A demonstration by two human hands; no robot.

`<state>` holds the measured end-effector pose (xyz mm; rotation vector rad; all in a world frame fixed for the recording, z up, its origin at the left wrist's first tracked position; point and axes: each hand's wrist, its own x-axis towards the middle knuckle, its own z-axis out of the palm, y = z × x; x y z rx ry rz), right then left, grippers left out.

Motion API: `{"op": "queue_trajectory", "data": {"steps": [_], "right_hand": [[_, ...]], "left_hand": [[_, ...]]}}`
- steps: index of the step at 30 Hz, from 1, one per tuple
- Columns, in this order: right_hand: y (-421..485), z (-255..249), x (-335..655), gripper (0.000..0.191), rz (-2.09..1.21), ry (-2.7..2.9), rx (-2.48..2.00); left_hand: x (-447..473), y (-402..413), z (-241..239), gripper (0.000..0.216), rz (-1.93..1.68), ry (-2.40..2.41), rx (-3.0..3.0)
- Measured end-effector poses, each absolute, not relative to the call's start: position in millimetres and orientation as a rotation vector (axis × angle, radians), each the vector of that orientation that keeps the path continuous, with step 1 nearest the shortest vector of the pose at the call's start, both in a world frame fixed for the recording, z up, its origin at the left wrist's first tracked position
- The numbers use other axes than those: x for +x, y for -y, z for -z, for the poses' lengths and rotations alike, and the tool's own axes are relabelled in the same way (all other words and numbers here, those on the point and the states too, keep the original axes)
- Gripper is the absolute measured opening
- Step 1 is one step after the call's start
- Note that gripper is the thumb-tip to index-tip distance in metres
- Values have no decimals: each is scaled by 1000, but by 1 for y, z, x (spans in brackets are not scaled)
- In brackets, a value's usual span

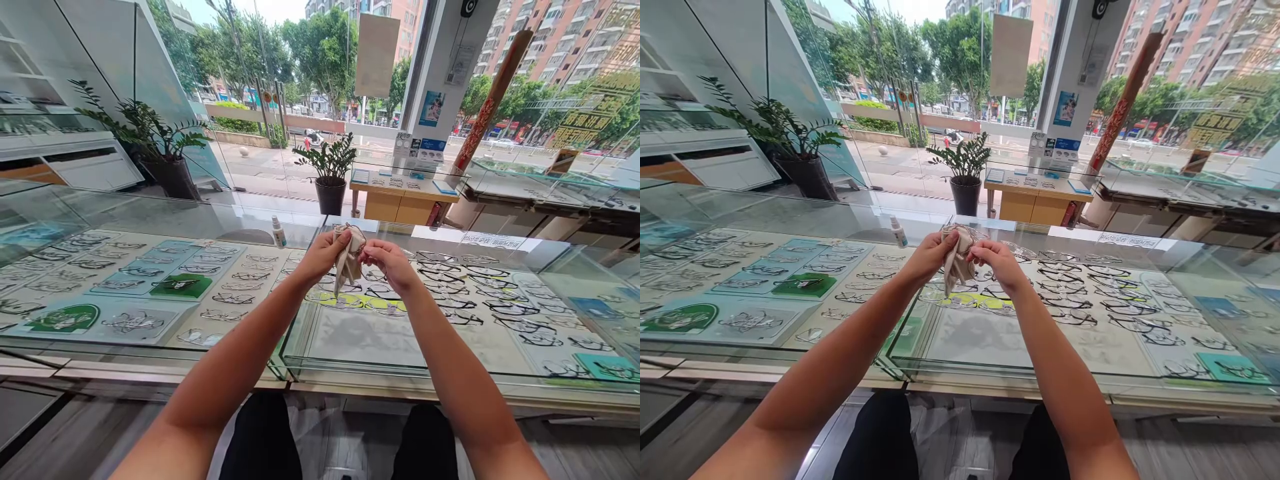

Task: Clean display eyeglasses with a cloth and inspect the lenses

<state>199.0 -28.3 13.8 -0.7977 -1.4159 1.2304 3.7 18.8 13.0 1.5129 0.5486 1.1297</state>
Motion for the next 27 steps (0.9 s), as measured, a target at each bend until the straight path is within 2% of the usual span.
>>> {"op": "queue_trajectory", "data": {"steps": [6, 12, 27], "right_hand": [[28, -13, 197, 26, -1116, 1588, -825], [26, -8, 195, 30, -1206, 1468, -815], [27, -9, 194, 37, -1121, 1631, -803]], "left_hand": [[10, -18, -5, 75, -1125, -583, 1401], [8, -14, -6, 56, -1047, -467, 1345], [21, -7, -1, 68, -1342, -582, 1288]]}}
